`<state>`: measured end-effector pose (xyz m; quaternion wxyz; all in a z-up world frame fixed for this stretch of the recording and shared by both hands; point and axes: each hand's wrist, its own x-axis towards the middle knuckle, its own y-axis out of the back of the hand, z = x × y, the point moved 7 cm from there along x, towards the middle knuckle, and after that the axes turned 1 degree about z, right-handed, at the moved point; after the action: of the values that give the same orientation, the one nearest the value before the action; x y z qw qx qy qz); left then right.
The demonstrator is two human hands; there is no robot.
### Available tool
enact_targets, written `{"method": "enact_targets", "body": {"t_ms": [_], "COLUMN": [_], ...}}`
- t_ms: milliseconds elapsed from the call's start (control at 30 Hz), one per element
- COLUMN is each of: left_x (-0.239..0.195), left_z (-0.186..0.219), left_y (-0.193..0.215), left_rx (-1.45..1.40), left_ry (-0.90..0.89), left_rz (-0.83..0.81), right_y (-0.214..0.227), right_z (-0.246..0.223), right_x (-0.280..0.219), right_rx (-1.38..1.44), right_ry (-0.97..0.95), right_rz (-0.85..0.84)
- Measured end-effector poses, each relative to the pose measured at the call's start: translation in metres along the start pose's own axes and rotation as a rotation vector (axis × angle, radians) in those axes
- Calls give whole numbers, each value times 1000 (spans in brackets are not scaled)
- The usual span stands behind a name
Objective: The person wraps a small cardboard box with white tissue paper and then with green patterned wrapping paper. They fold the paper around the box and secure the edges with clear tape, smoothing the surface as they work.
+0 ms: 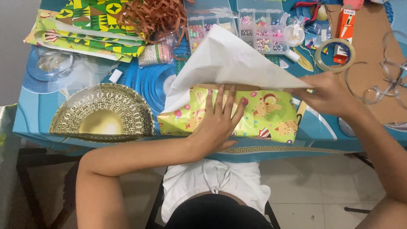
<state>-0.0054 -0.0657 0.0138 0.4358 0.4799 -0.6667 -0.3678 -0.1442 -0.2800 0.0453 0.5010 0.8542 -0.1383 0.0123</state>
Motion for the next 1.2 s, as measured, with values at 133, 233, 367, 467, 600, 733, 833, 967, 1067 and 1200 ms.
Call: {"method": "enact_targets", "body": {"t_ms": [133,233,367,467,600,733,833,967,1067,1200], "left_x": [0,5,11,12,13,12,13,13,9,7], "left_z": [-1,3,10,10,7,0,1,5,6,-5], "left_y": [0,5,2,2,2,11,17,11,10,18], "left_rx": [0,2,21,3,-42,-104,-99,-116,-242,-638], "left_ry": [-14,-46,-19,-9,-53,-58,-8,-15,-2,-28], "left_rz": [-17,-66,-137,-112,-67,15,162,299,345,262], "right_y": [20,13,27,37,31,22,20,-11,-24,-26], "right_z": [-19,7,-12,-22,-20,-35,-126,-137,-143,-166], "right_x": [14,4,15,21,47,95,127,128,98,73], "right_rx": [-16,-70,-48,57,475,244,6,-200,-539,-1046], "right_ry": [-34,-94,-96,-56,-339,-648,-713,-518,-534,-126], "right_rz": [124,24,-150,-327,-623,-665,-850,-910,-902,-162]}}
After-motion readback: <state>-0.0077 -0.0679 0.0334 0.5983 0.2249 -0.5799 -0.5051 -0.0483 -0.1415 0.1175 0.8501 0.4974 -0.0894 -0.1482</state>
